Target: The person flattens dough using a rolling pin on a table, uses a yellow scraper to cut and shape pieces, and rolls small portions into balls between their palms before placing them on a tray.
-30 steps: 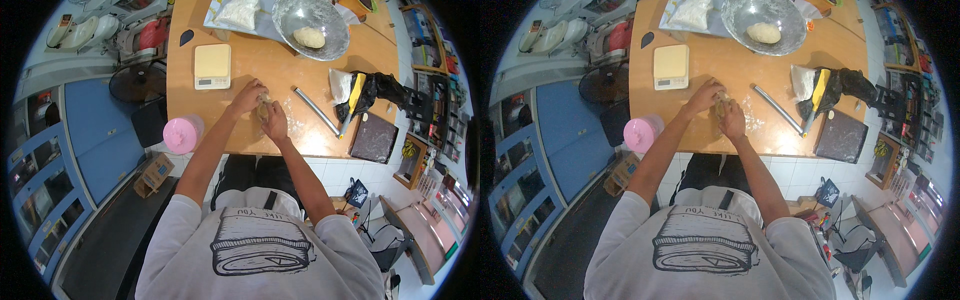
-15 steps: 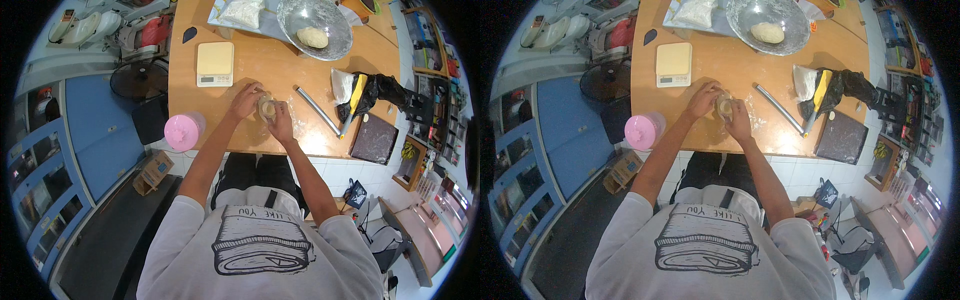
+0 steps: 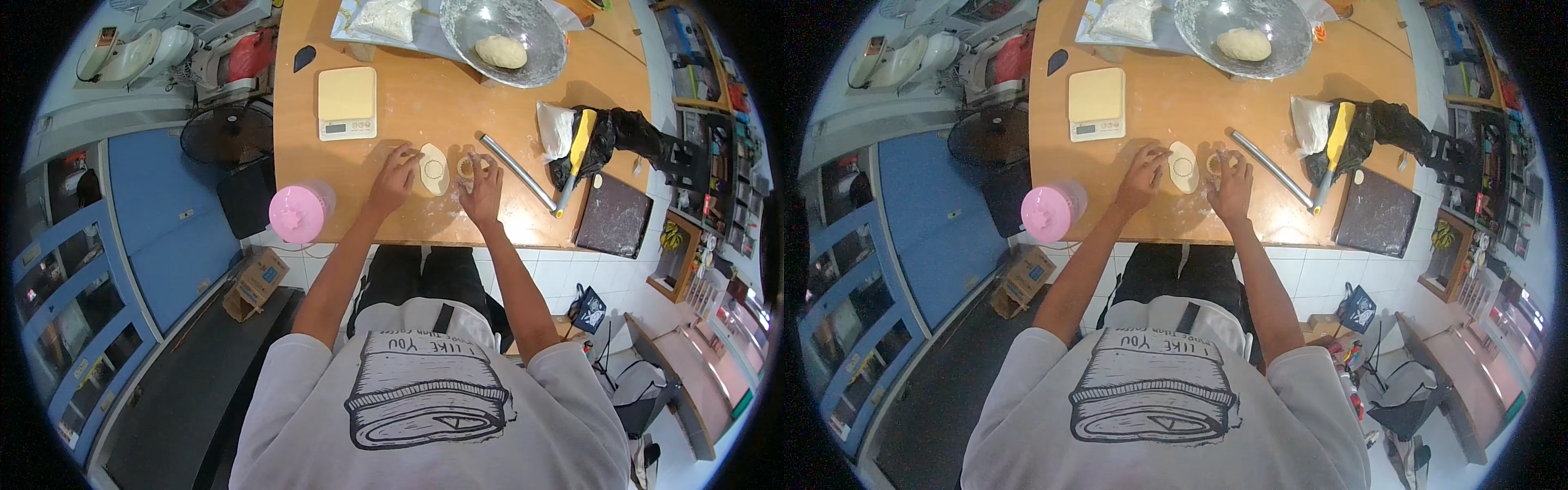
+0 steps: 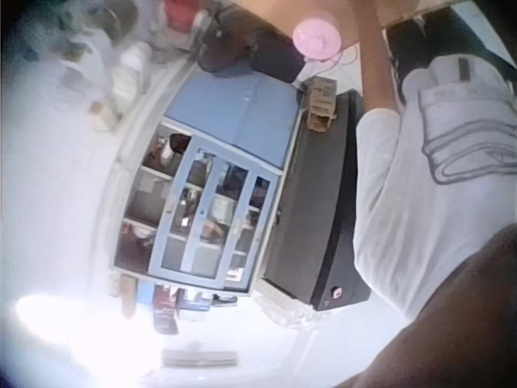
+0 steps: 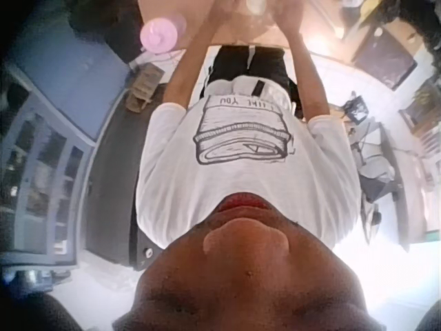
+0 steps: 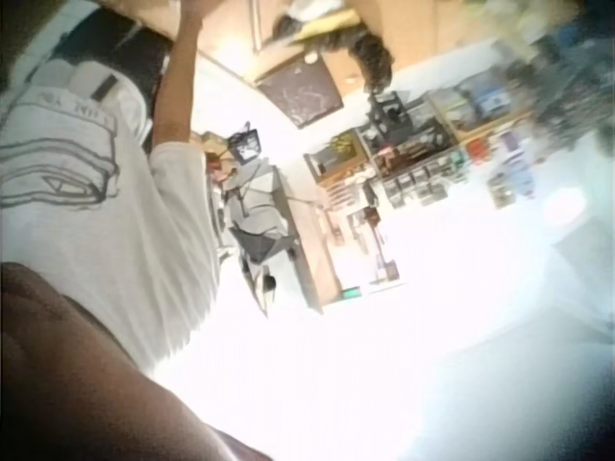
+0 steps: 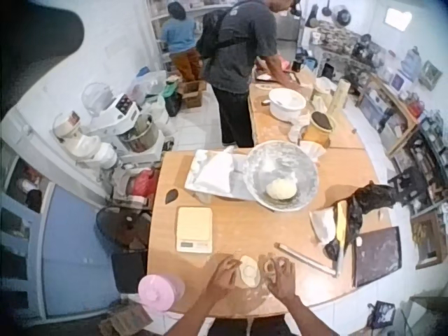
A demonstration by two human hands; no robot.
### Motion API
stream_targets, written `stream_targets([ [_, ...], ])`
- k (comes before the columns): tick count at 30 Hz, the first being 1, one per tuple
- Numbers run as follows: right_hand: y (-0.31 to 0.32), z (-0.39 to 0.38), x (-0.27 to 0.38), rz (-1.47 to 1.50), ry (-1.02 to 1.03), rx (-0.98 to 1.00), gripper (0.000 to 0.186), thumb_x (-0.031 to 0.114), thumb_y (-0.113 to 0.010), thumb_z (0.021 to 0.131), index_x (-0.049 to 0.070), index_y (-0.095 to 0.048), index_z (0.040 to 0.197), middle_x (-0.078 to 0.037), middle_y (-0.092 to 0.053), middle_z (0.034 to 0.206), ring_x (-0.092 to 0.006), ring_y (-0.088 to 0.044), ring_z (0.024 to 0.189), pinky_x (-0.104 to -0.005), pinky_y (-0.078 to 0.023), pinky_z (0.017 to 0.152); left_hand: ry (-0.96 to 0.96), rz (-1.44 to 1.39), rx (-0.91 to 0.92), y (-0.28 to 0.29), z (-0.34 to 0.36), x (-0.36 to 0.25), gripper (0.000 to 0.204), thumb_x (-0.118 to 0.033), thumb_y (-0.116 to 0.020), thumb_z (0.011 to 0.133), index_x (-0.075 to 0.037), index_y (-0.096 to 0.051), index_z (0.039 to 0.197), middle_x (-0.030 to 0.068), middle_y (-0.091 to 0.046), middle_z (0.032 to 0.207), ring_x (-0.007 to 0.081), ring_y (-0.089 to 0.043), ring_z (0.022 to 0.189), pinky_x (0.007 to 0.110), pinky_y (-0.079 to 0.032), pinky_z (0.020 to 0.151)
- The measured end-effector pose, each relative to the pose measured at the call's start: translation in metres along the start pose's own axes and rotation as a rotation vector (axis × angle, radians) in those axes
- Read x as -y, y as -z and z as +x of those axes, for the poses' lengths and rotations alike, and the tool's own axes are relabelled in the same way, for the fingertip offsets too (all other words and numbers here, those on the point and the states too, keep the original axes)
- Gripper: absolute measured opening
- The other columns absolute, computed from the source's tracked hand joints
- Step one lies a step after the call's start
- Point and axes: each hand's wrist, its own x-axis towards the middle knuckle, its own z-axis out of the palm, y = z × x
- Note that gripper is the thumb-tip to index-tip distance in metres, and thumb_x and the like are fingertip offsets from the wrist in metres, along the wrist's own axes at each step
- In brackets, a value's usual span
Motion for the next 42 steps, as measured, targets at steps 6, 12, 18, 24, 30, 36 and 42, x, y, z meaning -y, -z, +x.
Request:
stream_targets([
  [6,-0.028,-0.055,0.018,-0.032,0.003,-0.18,0.058,0.013,-0.077,0.084,0.002,-0.057,0.137,-0.021,-0.056,0.127,-0.0385,-0.059,0.108,-0.0495,-0.05,0.093,0.05,-0.002,0.059,-0.001,-0.031,-0.026,0.048,-0.002,-0.064,0.093,-0.009,-0.064,0.141,0.026,-0.048,0.15,0.041,-0.054,0.132,0.049,-0.046,0.111],
  [12,-0.059,-0.065,0.047,0.648,-0.605,-0.259,0.035,0.008,-0.071,0.094,-0.006,-0.062,0.124,-0.016,-0.073,0.096,-0.0217,-0.072,0.094,-0.0357,-0.057,0.081,-0.049,0.166,0.015,-0.007,-0.035,-0.034,0.051,-0.007,-0.064,0.096,-0.006,-0.057,0.146,0.0261,-0.047,0.15,0.0419,-0.05,0.136,0.05,-0.043,0.115],
  [18,-0.076,-0.051,0.065,0.792,-0.791,-0.317,0.035,0.006,-0.072,0.093,-0.005,-0.062,0.124,-0.015,-0.072,0.102,-0.02,-0.071,0.093,-0.0341,-0.057,0.079,-0.024,0.1,0.007,-0.006,-0.038,-0.023,0.051,-0.008,-0.062,0.098,0.0,-0.053,0.147,0.0244,-0.049,0.149,0.0414,-0.049,0.137,0.048,-0.042,0.116],
  [24,-0.084,-0.041,0.058,0.482,-0.547,-0.354,0.028,-0.001,-0.073,0.088,-0.004,-0.062,0.114,-0.015,-0.065,0.102,-0.0216,-0.068,0.089,-0.0349,-0.057,0.076,-0.069,0.066,0.024,-0.009,-0.047,-0.019,0.065,0.005,-0.068,0.085,0.004,-0.05,0.147,0.0243,-0.048,0.148,0.0423,-0.049,0.136,0.048,-0.044,0.115],
  [30,-0.078,-0.032,0.056,0.515,-0.603,-0.327,0.031,-0.004,-0.071,0.083,-0.005,-0.063,0.113,-0.015,-0.063,0.102,-0.0236,-0.067,0.092,-0.0364,-0.057,0.081,-0.007,0.071,0.08,-0.012,-0.054,-0.034,0.07,0.01,-0.068,0.08,0.003,-0.049,0.147,0.0252,-0.047,0.148,0.0435,-0.049,0.136,0.049,-0.045,0.114],
  [36,-0.068,-0.03,0.062,0.78,-0.71,-0.363,0.03,-0.002,-0.069,0.088,-0.002,-0.062,0.117,-0.012,-0.065,0.107,-0.0201,-0.066,0.096,-0.0332,-0.055,0.088,0.041,0.109,0.067,-0.017,-0.055,-0.037,0.065,0.006,-0.072,0.079,0.004,-0.054,0.142,0.0242,-0.046,0.149,0.0434,-0.048,0.136,0.05,-0.045,0.112],
  [42,-0.063,-0.031,0.068,0.922,-0.77,-0.358,0.035,-0.003,-0.065,0.091,-0.001,-0.058,0.125,-0.009,-0.064,0.109,-0.0178,-0.063,0.099,-0.0313,-0.053,0.089,-0.122,0.135,-0.04,-0.025,-0.042,-0.041,0.054,0.0,-0.077,0.079,0.004,-0.061,0.13,0.0236,-0.057,0.132,0.045,-0.058,0.117,0.051,-0.049,0.1],
])
